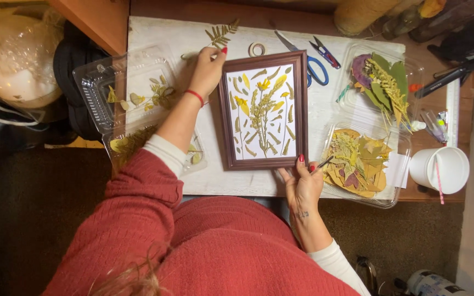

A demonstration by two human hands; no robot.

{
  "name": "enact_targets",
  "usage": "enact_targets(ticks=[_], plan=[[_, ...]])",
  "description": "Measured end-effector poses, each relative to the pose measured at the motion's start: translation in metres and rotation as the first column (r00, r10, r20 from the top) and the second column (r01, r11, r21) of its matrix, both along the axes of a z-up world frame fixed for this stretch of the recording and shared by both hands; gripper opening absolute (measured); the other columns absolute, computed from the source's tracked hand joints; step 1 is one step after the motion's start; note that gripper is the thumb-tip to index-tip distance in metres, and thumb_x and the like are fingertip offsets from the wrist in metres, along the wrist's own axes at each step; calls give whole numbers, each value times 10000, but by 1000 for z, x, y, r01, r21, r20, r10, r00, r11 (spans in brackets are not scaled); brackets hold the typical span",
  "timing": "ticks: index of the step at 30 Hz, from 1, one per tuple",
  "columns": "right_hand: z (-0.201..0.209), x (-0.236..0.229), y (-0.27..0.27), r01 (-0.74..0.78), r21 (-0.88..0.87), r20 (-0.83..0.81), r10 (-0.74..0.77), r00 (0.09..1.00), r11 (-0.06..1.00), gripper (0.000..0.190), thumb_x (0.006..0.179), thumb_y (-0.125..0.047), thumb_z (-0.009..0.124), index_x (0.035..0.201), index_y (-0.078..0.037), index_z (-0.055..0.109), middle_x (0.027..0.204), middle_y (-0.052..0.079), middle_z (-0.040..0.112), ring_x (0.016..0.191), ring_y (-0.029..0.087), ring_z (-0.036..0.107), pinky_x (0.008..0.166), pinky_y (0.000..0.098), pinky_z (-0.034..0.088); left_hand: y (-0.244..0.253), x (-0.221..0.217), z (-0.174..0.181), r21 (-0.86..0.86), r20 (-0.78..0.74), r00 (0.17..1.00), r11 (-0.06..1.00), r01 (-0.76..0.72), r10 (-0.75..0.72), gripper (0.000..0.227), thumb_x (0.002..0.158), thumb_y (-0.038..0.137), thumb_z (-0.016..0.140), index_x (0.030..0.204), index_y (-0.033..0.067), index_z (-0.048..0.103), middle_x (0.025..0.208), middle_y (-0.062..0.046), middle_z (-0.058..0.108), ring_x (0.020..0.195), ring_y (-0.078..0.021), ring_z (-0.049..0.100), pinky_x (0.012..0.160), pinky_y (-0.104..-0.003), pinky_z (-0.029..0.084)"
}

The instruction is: The recorder is creating a botanical art piece by arranging and securing dried flowers and leaves inside a picture frame.

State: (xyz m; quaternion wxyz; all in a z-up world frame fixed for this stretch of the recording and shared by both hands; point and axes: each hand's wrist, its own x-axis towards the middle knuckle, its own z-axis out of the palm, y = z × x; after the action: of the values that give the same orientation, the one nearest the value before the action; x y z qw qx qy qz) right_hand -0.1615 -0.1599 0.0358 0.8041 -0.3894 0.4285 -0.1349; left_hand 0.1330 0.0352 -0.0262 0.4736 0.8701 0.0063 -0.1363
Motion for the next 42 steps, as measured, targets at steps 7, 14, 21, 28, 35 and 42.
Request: enact_targets(ticks=[7,14,21,28,35,42], plan=[[-37,46,-5,-15,196,246,-34,969,981,180,1020,30,520,1012,-87,384,1057,135,604,1064,274,683,938,519,583,-3,-9,40,-814,-83,994,572,-105,65,811,1008,595,509,1467,-74,477,1513,-145,546,1379,-207,511,1162,-335,393],[-35,85,0,-255,123,338,201,919,959,189,1025,-67,536,972,-136,368,1041,72,597,1016,218,670,907,465,640,18,9,62,-841,6,965,524,-138,263,789,986,594,582,1409,-70,518,1442,-149,594,1316,-217,582,1129,-350,458],[-63,131,-6,-275,119,397,208,894,954,167,1113,-104,577,1069,-56,423,1081,126,614,993,225,673,905,383,642,18,33,78,-810,183,949,586,-3,258,727,981,616,578,1255,-53,656,1154,-85,722,1054,-163,650,971,-321,521],[-69,155,-12,-267,361,455,81,887,894,186,1064,-212,503,1183,-69,515,1207,106,665,1149,293,691,1007,469,592,19,63,68,-825,153,937,563,-53,313,629,973,574,593,1115,-36,653,1017,-87,706,925,-168,650,862,-335,549],[-81,145,-15,-164,544,314,-19,949,823,140,1090,-186,504,1145,-68,554,1155,121,695,1193,341,687,1091,581,528,18,54,64,-861,152,962,508,17,226,624,969,559,627,1077,-55,648,979,-88,715,871,-166,661,807,-344,571],[-77,119,-18,-175,554,321,-15,947,814,205,1065,-178,463,1151,-67,613,1171,128,717,1186,335,683,1095,595,497,9,37,75,-871,129,976,490,27,174,640,957,573,629,1108,-49,628,981,-87,710,867,-171,671,807,-357,583]])
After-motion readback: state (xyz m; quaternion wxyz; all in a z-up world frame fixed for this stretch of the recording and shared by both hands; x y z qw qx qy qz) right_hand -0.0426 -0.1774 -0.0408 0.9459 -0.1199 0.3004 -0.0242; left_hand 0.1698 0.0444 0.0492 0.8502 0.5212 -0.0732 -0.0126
